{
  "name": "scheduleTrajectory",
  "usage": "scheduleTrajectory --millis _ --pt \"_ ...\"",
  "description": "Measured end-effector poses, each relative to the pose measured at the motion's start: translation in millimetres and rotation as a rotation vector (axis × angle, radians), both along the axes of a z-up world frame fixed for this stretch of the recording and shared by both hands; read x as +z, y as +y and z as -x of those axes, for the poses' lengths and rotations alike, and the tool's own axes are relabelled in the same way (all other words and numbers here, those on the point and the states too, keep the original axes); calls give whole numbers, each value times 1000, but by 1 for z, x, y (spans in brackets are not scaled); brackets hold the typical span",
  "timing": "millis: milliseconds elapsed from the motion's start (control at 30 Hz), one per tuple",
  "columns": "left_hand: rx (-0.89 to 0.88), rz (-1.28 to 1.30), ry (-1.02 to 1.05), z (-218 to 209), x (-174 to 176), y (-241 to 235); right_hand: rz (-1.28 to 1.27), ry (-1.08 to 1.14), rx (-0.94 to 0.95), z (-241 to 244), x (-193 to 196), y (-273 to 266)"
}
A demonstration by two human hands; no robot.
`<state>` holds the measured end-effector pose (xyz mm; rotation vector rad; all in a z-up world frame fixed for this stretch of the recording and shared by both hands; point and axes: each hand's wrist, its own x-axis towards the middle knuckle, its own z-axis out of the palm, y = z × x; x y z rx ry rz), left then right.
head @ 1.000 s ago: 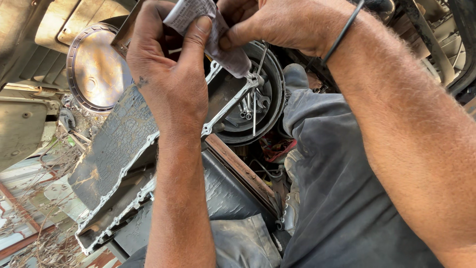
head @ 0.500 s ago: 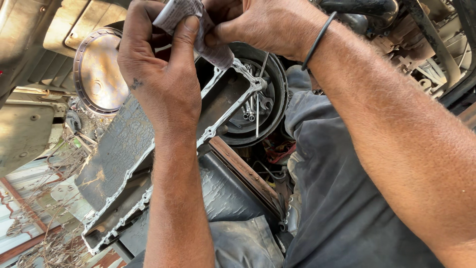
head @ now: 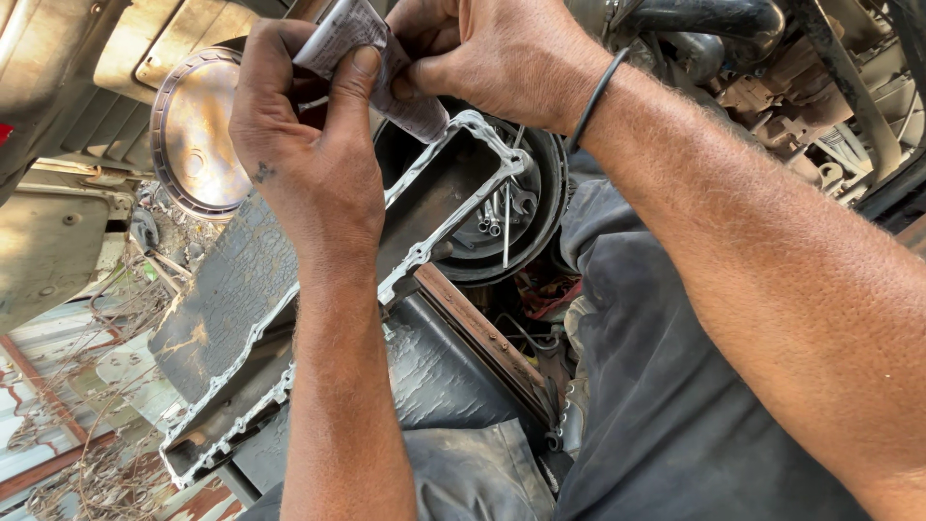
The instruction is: The person applies a continuous bead of sealant from a tube along the edge of a metal engine part. They squeeze the tube steadily to maintain an even line, then stop and set the tube aside.
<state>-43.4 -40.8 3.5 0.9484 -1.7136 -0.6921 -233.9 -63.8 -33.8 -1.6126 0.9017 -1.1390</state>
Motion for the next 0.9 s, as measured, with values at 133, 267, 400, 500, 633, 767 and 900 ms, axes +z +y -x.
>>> scheduleTrajectory --millis 133,267,400,500,633,767,900 --pt "11 14 -9 -9 -5 1 11 -51 39 -8 -1 0" --pt "33 58 -57 -17 -10 4 55 30 -2 -14 1 4" --pt "62 28 -47 -25 -12 5 60 121 -89 -26 5 7" --pt "69 7 -25 -32 -14 9 32 140 -99 -34 8 8" --pt "78 -6 -32 -41 -15 13 24 120 -53 -41 10 9" --pt "104 -22 -39 -47 -17 17 31 160 -65 -48 12 11" --pt "119 -12 -53 -51 -17 19 79 203 -85 -53 13 13"
